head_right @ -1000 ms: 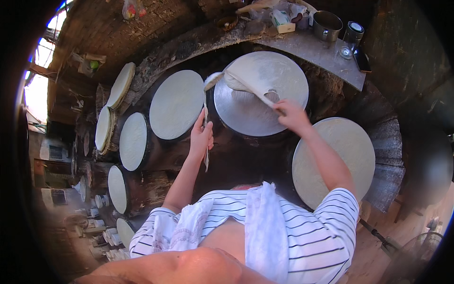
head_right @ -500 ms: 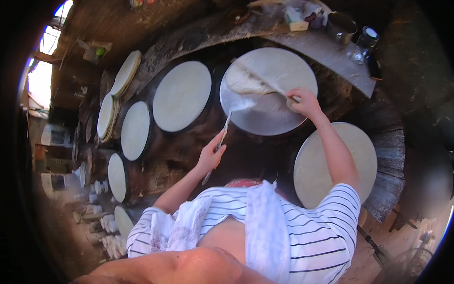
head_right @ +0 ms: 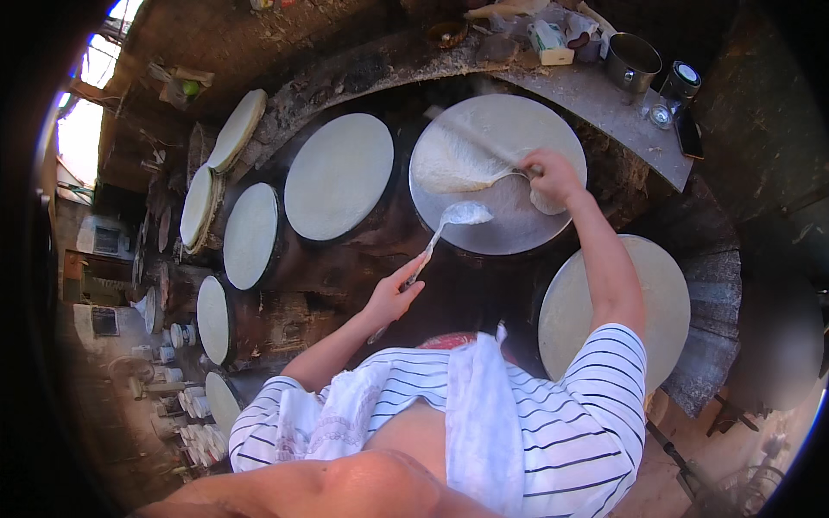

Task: The person spreads rice batter onto circular steaming cloths using a ladle, peels the steamed sheets off with a stick, and places them onto drying racks.

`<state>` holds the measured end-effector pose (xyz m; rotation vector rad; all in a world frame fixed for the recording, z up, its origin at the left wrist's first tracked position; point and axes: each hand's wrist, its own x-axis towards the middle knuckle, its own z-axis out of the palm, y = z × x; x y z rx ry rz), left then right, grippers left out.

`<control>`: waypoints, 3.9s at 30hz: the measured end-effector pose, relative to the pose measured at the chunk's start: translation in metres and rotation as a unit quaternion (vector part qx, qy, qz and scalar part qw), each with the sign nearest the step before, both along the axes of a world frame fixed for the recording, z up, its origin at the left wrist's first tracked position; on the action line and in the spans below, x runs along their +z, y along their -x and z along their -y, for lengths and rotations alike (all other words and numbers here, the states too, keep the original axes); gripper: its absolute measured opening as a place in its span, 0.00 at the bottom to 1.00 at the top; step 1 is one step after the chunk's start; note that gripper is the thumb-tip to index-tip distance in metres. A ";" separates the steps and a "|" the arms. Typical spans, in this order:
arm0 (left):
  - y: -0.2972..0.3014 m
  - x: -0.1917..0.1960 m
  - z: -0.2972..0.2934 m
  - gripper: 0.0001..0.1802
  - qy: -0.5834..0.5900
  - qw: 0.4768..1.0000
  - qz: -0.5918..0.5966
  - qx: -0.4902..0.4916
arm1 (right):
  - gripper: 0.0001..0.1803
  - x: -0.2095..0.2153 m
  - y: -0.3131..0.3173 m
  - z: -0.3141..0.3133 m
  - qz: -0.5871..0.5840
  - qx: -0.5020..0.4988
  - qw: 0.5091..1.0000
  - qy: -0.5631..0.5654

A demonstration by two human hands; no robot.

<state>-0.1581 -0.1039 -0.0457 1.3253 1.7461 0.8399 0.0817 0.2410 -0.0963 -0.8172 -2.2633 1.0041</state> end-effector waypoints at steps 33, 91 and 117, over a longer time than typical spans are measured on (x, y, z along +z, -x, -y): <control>0.124 0.118 0.021 0.32 -0.169 0.908 0.378 0.059 | 0.15 -0.031 0.269 0.263 -0.360 -0.224 0.821 0.382; -0.045 0.086 -0.115 0.33 0.029 0.915 0.392 -0.085 | 0.19 -0.031 -0.010 0.262 0.154 -0.461 0.874 0.004; -0.030 0.011 -0.135 0.10 0.178 0.689 0.681 0.172 | 0.21 -0.031 0.071 0.348 -0.296 -0.427 0.742 0.424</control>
